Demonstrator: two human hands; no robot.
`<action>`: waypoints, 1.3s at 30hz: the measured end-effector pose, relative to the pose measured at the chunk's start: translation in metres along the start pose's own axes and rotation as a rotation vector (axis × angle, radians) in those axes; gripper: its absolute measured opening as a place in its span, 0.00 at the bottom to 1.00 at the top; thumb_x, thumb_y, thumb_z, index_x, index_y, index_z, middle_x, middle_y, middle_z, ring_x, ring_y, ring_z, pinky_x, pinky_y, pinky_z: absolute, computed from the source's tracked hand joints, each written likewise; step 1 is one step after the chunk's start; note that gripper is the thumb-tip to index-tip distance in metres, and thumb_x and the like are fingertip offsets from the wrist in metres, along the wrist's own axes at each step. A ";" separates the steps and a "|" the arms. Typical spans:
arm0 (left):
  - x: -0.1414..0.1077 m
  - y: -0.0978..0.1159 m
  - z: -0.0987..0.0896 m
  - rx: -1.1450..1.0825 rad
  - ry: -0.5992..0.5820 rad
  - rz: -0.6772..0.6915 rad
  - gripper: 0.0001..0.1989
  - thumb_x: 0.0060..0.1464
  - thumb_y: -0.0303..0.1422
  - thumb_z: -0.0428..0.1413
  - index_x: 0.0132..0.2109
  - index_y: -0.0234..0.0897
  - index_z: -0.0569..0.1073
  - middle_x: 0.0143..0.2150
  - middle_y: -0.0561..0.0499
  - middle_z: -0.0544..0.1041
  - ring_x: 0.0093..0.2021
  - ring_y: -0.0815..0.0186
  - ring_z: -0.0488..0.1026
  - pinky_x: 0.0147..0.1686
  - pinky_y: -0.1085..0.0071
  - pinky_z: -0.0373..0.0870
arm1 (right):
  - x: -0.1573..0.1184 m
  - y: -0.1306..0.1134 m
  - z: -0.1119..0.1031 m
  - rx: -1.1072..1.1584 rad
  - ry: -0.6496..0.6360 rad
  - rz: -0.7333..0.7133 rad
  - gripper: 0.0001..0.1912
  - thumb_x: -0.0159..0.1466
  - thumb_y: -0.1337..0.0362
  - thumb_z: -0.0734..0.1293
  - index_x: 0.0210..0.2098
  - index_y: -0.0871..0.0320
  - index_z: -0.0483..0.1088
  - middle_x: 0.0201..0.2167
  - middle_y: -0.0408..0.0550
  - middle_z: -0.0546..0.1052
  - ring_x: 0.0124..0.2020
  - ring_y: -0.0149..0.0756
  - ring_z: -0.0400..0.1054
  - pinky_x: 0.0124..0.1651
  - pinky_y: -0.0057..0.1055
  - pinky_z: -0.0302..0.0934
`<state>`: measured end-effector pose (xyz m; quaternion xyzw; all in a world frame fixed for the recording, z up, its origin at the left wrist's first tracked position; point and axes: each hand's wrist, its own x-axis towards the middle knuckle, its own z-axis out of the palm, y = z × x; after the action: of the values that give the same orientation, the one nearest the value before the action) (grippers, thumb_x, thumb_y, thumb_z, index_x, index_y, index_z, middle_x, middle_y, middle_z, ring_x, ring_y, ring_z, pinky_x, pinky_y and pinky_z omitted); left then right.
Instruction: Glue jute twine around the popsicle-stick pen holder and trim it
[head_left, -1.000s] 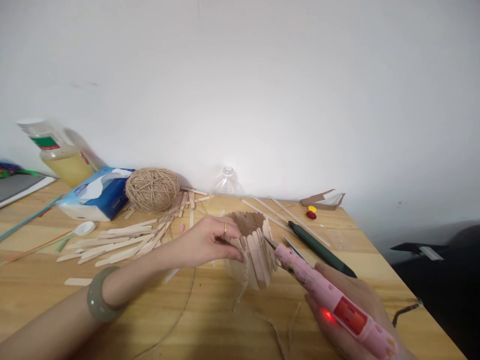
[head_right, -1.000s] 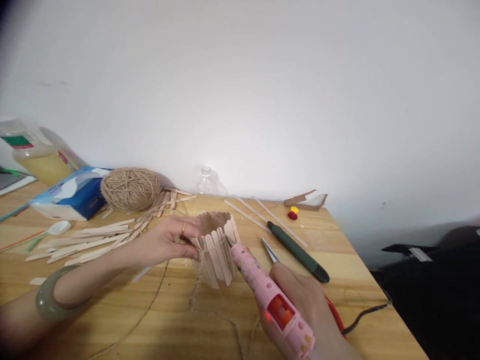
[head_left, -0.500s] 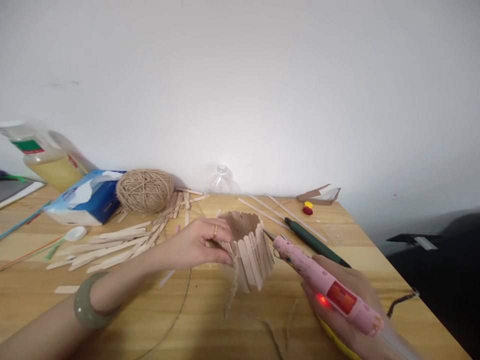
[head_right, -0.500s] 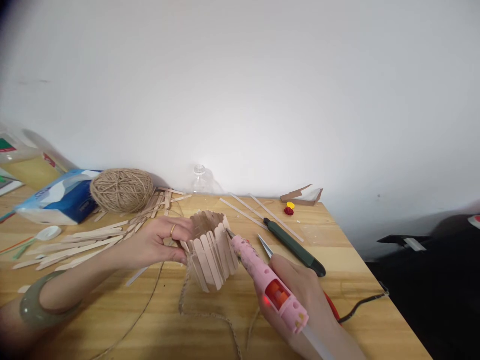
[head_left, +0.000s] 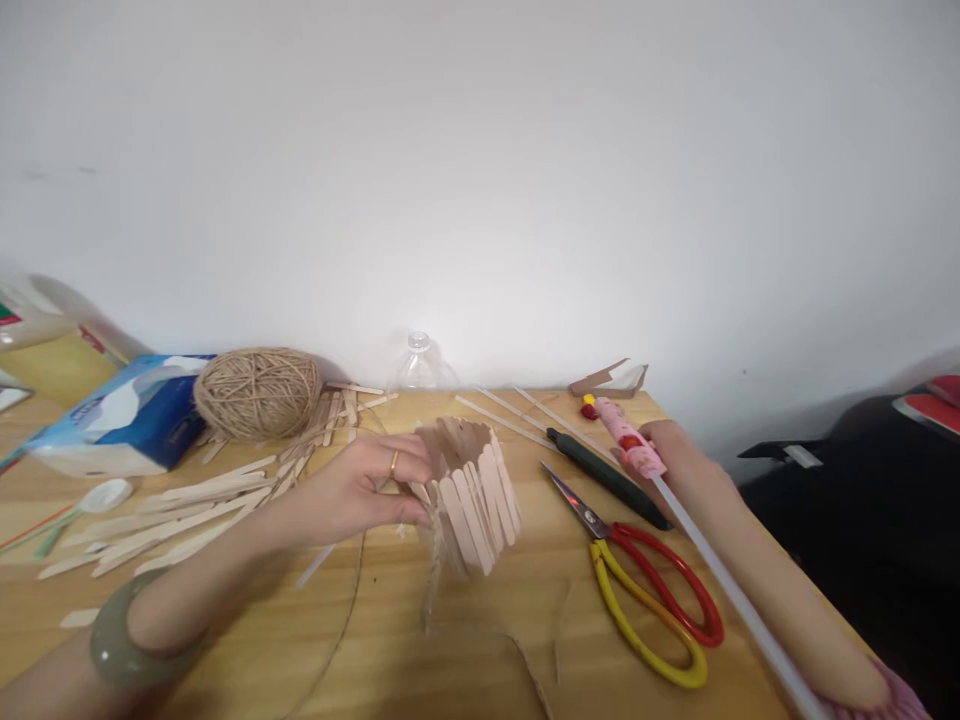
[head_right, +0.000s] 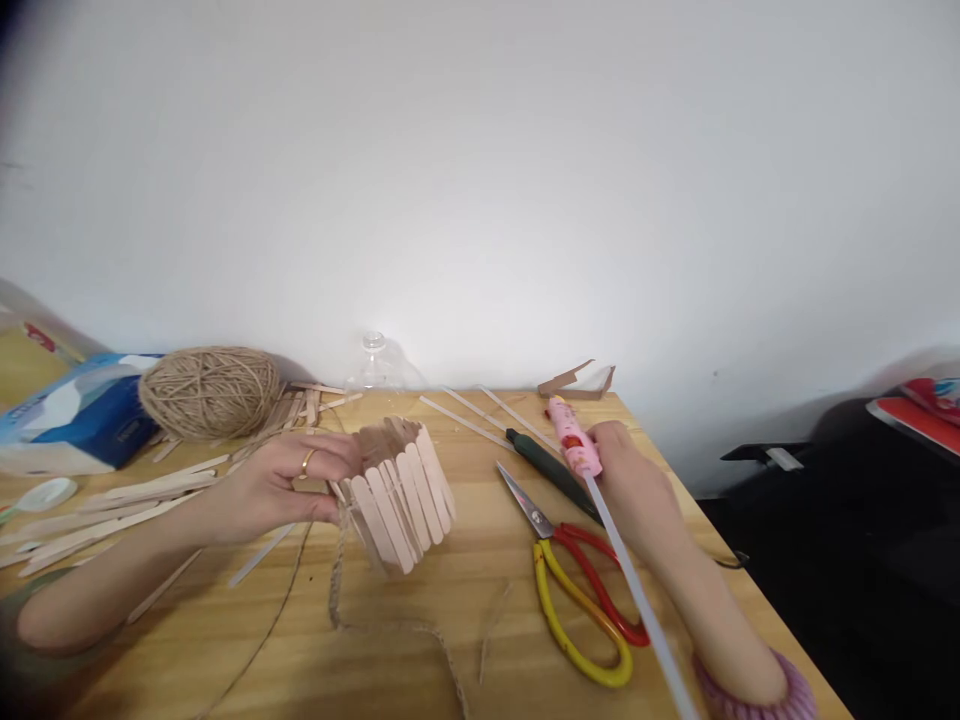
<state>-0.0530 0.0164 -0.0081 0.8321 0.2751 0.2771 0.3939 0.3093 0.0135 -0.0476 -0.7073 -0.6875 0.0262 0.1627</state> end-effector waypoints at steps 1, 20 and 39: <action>0.000 0.001 -0.001 0.010 -0.004 0.010 0.17 0.55 0.42 0.53 0.29 0.32 0.75 0.27 0.50 0.70 0.31 0.66 0.67 0.34 0.71 0.64 | 0.007 0.009 -0.002 -0.033 -0.015 0.047 0.16 0.64 0.59 0.62 0.50 0.59 0.65 0.47 0.50 0.70 0.43 0.37 0.68 0.43 0.40 0.65; 0.005 0.003 0.003 0.064 0.133 0.056 0.09 0.54 0.34 0.55 0.28 0.33 0.71 0.28 0.51 0.71 0.33 0.66 0.68 0.44 0.65 0.65 | 0.020 0.002 -0.031 -0.091 -0.035 0.027 0.15 0.59 0.53 0.57 0.34 0.55 0.71 0.35 0.56 0.77 0.35 0.52 0.71 0.32 0.42 0.61; 0.001 0.003 0.022 0.514 0.177 0.209 0.09 0.59 0.31 0.50 0.36 0.32 0.73 0.28 0.49 0.74 0.28 0.68 0.70 0.29 0.75 0.64 | -0.051 -0.149 -0.007 0.248 0.125 -0.609 0.09 0.66 0.66 0.57 0.33 0.55 0.66 0.25 0.41 0.75 0.25 0.29 0.70 0.26 0.23 0.59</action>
<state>-0.0364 0.0047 -0.0176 0.9011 0.2822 0.3089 0.1140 0.1649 -0.0379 -0.0104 -0.4445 -0.8475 0.0165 0.2896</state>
